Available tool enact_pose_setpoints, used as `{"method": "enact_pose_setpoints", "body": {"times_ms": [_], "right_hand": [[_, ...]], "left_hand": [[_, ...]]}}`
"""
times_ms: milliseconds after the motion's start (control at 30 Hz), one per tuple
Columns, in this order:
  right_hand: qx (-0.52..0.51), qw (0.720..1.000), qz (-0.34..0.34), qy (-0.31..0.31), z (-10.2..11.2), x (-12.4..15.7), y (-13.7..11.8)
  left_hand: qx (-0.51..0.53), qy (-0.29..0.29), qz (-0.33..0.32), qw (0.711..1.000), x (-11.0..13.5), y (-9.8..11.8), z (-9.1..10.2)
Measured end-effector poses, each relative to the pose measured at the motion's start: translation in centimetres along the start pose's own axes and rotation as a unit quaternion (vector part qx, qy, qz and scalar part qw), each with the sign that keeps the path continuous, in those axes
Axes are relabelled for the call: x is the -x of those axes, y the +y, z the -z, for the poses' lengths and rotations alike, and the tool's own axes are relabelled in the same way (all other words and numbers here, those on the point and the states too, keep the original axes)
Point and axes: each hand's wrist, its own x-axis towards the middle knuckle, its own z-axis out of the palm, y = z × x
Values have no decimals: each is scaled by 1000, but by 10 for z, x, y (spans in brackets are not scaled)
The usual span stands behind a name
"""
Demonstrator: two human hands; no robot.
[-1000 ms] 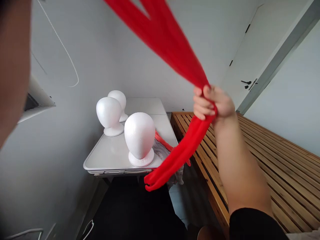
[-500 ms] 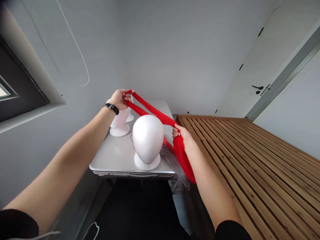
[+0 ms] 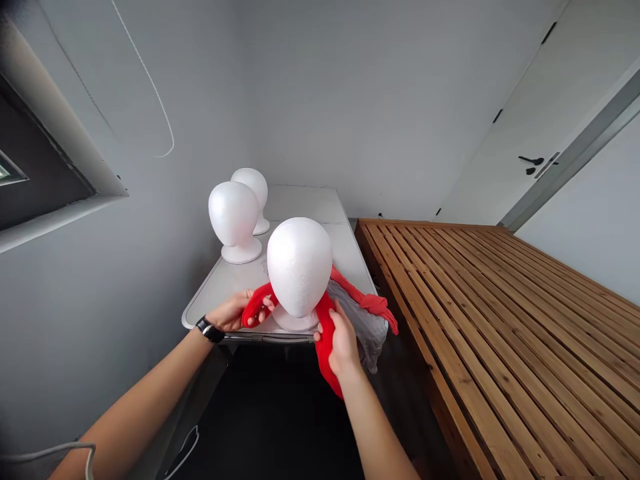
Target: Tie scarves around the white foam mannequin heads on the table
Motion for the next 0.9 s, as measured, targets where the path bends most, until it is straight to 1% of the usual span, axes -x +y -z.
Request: {"method": "enact_pose_setpoints", "body": {"times_ms": [67,133,167,200,267,333,400,467,533,567,633,700,767,833,900], "right_hand": [[-16,997,65,50,-6,7,26],[14,990,114,80,-10,12,51],[43,987,134,80,-11,15,61],[77,983,153,70,-12,17,69],[143,972,182,31,-15,25,79],[211,957,198,-14,-19,34,81],[281,933,221,-40,-26,44,82],[345,902,257,-48,-33,52,83],[385,875,290,-48,-39,57,86],[395,867,300,-49,-41,58,87],[400,860,311,-55,-42,59,87],[399,859,312,-69,-39,58,85],[409,856,307,-79,-32,58,82],[437,844,302,-71,-22,58,80],[466,831,302,-47,-11,59,79]], "left_hand": [[-56,-33,63,996,-3,-10,-14],[-100,-55,109,987,-7,-16,-29],[-120,-61,116,984,-10,-17,-36],[-138,-62,110,982,-13,-18,-41],[-184,-56,75,978,-18,-19,-49],[-239,-39,42,969,-21,-19,-53],[-270,-15,35,962,-20,-20,-58],[-250,0,43,967,-18,-22,-65],[-193,5,45,980,-14,-27,-74],[-168,10,40,985,-13,-29,-78],[-156,37,22,987,-10,-34,-85],[-186,75,8,980,-11,-38,-88],[-235,107,2,966,-13,-40,-88],[-279,124,9,952,-17,-41,-87],[-276,125,31,952,-21,-40,-84]]}}
